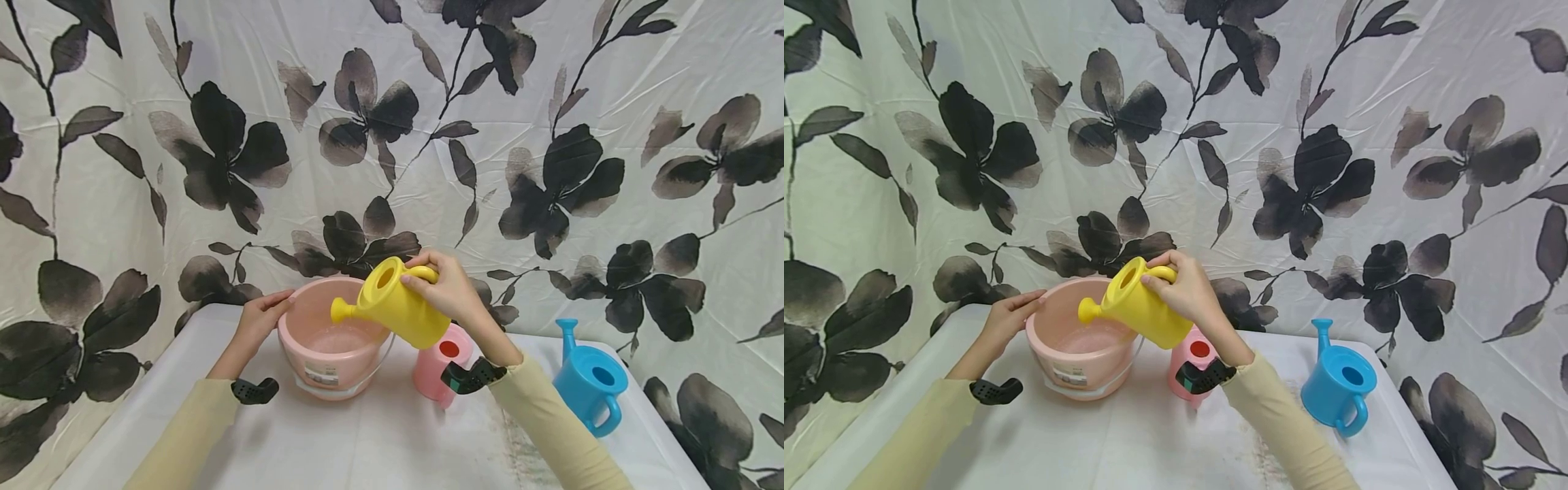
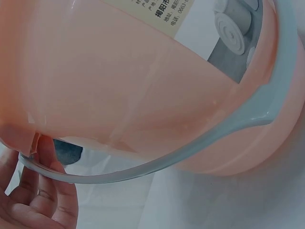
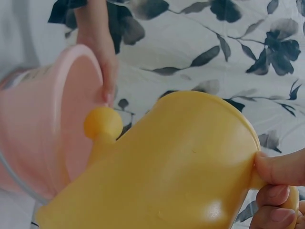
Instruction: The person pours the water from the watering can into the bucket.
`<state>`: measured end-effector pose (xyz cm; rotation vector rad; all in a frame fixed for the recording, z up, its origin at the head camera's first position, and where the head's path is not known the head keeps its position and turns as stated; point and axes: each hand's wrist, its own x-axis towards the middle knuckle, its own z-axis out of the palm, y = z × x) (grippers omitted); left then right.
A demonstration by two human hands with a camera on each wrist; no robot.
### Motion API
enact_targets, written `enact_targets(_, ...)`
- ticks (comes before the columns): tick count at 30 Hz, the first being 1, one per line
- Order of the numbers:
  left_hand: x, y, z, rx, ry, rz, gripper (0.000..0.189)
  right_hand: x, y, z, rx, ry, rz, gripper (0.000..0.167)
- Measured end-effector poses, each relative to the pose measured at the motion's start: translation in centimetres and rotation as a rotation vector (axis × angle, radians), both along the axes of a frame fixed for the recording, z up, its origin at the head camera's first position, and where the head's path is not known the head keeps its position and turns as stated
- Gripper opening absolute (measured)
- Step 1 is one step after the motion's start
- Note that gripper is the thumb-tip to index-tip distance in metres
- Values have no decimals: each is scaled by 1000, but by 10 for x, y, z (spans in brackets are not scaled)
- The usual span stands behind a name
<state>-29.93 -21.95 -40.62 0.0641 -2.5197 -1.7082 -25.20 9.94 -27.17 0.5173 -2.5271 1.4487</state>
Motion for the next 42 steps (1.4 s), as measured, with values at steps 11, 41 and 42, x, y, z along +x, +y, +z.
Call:
enact_targets(11, -1, 1, 0, 17, -10, 7, 53, 3, -3, -1, -20, -3, -9, 21)
enact_targets(41, -1, 0, -1, 20, 2, -2, 52, 8, -10, 11, 134, 55, -23, 21)
enact_targets(42, -1, 0, -1, 19, 2, -2, 52, 8, -11, 11, 136, 52, -20, 21)
